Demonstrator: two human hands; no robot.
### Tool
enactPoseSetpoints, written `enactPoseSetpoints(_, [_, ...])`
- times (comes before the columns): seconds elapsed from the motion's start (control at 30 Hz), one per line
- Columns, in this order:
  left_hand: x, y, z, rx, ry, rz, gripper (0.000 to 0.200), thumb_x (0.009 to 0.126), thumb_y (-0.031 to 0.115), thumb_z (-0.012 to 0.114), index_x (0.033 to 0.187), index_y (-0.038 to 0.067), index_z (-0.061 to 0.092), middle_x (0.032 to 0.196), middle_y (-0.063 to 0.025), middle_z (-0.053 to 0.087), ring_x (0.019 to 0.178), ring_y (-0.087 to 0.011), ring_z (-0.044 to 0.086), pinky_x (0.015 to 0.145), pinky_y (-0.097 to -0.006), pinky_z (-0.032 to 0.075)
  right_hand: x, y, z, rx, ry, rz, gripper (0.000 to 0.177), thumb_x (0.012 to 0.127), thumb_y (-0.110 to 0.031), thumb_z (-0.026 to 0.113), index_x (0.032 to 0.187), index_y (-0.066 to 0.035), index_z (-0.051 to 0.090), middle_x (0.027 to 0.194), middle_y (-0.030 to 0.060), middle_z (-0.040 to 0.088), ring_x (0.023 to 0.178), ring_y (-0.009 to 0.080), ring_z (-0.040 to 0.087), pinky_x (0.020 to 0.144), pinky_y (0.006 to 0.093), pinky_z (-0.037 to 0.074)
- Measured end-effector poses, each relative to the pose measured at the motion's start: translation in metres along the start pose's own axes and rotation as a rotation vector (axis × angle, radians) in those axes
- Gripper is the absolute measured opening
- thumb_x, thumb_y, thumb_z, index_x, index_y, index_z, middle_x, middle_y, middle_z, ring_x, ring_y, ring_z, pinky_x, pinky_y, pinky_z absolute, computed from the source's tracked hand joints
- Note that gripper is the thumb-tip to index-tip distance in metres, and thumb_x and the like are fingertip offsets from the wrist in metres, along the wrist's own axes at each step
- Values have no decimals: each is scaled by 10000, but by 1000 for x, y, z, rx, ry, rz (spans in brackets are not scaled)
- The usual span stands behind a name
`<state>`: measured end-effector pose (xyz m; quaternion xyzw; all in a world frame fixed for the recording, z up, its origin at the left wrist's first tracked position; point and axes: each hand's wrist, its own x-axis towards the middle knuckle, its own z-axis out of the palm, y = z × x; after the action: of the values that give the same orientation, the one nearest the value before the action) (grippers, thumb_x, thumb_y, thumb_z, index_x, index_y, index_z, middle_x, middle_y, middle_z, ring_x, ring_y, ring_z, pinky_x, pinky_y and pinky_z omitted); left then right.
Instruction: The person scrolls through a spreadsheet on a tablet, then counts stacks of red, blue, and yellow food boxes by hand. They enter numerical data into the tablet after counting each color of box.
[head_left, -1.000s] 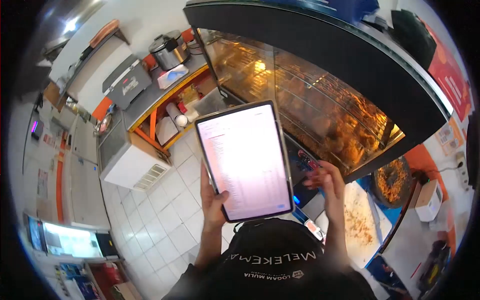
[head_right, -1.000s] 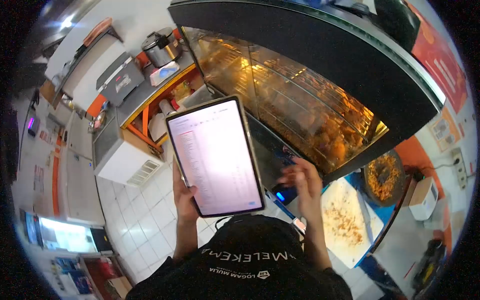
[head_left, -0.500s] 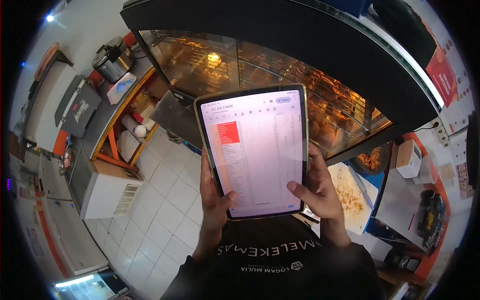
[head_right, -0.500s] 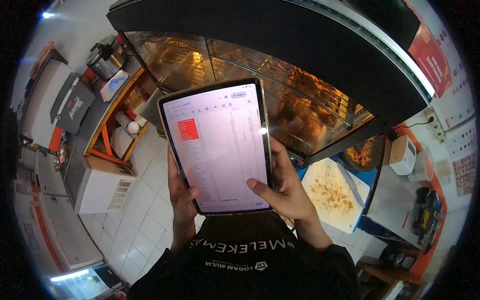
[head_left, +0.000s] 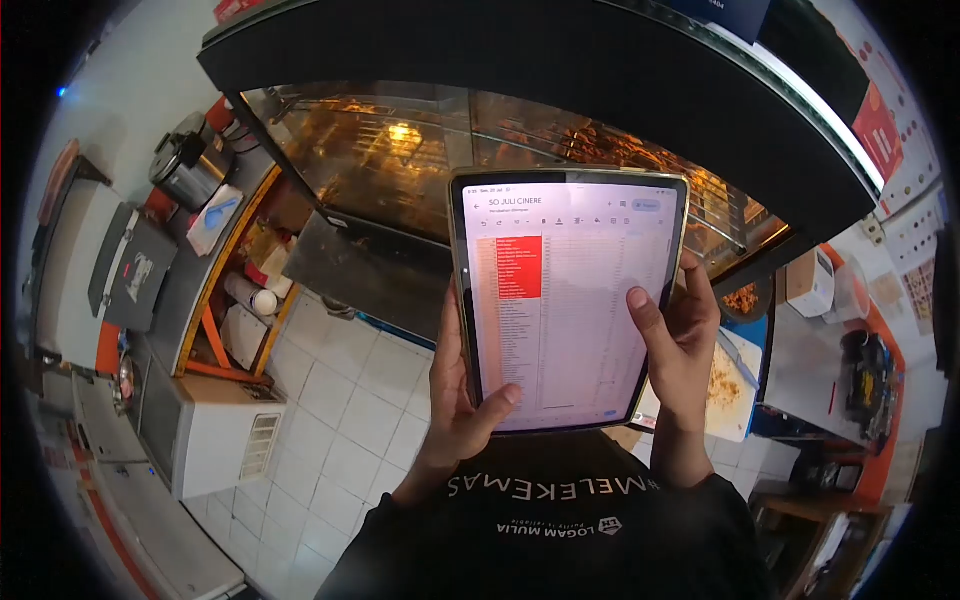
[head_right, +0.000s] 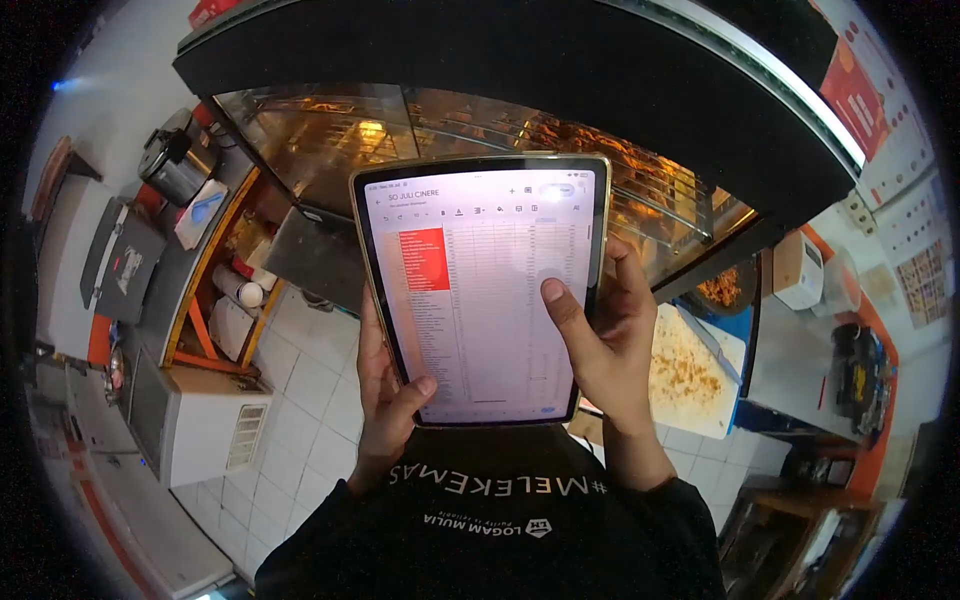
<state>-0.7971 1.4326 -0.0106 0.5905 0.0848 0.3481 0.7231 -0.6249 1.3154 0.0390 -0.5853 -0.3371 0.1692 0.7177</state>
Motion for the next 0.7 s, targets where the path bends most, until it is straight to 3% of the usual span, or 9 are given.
enactPoseSetpoints(0.4, [20,-13,-16,-47,-97,-10,1012,823,203,665,1520,-7,-37,1499,-228,309,1366,-266,387,1117,-436,331,-13,15,-2,-65,75,-13,535,894,-40,594,1383,20,385,1135,196,636,1075,218,614,944,369,460])
enactPoseSetpoints(0.7, [25,-13,-22,-45,-92,-50,1043,806,248,696,1525,11,-20,1447,-220,383,1335,-262,425,1097,-437,363,-11,17,7,-98,85,-63,563,863,-17,597,1379,18,377,1144,193,622,1088,222,604,962,362,450])
